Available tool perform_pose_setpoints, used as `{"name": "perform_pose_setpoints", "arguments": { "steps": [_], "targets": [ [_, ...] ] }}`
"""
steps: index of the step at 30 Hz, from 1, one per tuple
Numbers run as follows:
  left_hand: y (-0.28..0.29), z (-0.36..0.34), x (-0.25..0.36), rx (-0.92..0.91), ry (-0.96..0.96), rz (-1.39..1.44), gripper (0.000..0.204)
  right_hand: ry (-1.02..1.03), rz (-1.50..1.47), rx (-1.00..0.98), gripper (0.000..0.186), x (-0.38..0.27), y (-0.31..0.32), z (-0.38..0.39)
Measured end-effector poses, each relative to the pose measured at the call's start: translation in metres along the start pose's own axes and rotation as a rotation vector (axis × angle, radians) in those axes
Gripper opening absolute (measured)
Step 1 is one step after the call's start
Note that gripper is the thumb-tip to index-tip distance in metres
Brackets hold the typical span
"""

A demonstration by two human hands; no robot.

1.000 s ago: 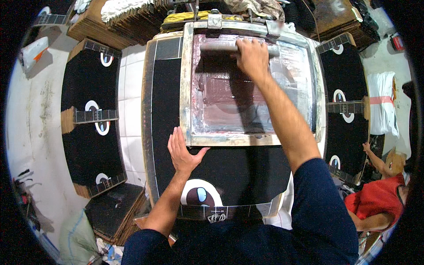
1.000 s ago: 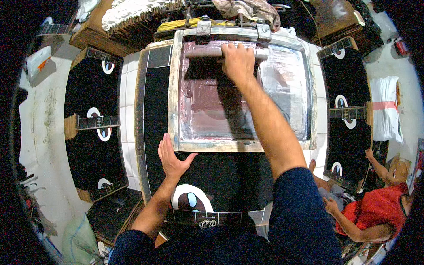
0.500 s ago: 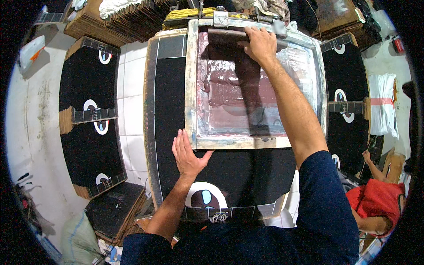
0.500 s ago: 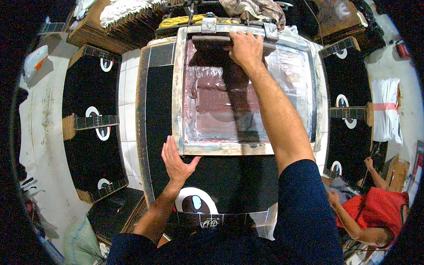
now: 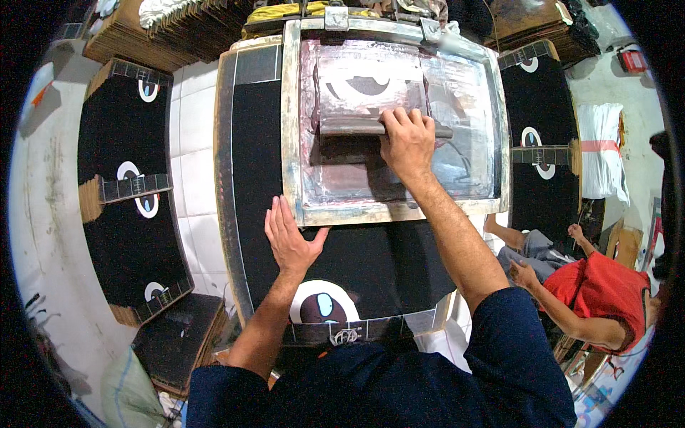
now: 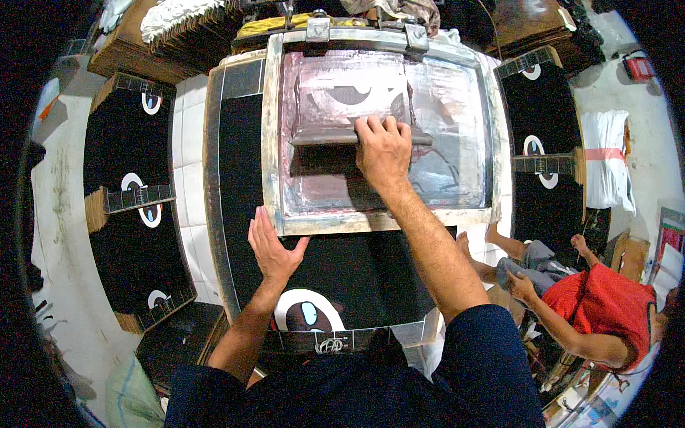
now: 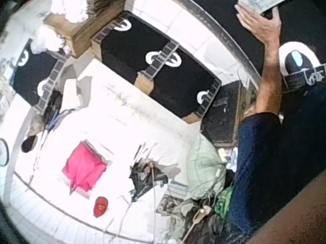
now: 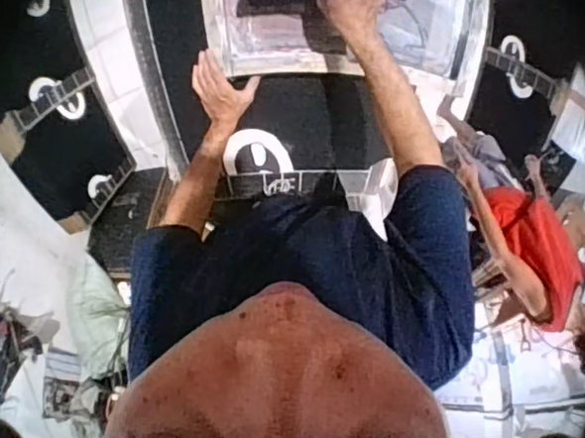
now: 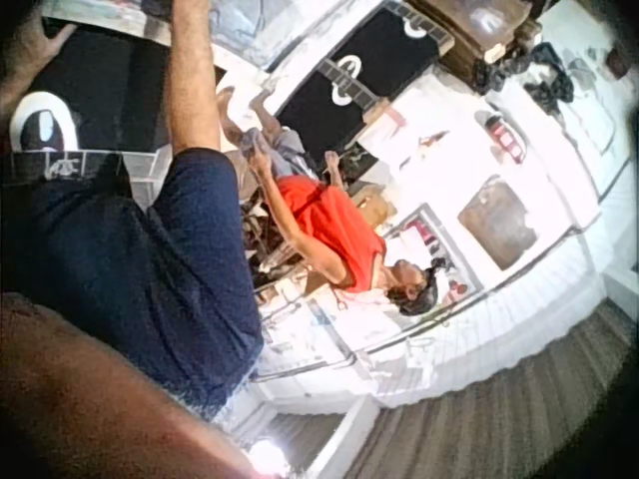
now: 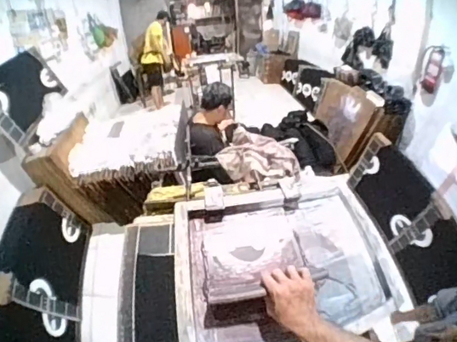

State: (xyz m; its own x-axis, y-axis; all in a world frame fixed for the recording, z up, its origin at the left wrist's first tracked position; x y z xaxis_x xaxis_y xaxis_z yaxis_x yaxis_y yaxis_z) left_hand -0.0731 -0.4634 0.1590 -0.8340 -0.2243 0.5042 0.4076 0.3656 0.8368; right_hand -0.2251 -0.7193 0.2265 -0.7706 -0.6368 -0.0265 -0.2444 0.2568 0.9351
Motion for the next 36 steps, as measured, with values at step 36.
{"name": "perform_pose_setpoints", "arguments": {
  "steps": [36],
  "targets": [
    [0.022,-0.015,0.009,0.009,0.408,0.610,0.116,-0.052,-0.106,-0.031,0.043,0.020,0.045,-0.019]
  ]
}}
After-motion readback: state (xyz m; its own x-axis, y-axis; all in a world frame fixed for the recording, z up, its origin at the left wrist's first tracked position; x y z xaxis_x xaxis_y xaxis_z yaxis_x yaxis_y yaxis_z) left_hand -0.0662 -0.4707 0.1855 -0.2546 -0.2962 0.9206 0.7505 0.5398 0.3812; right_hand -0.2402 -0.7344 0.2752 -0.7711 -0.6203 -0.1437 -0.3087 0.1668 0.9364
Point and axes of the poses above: each hand's wrist, its own z-axis away from the middle knuckle, its own y-axis out of the back of the hand, x = y × z, the point moved 5 cm from there along -z, towards the middle knuckle, and after that the axes turned 5 degrees about z, right-handed, at the moved point
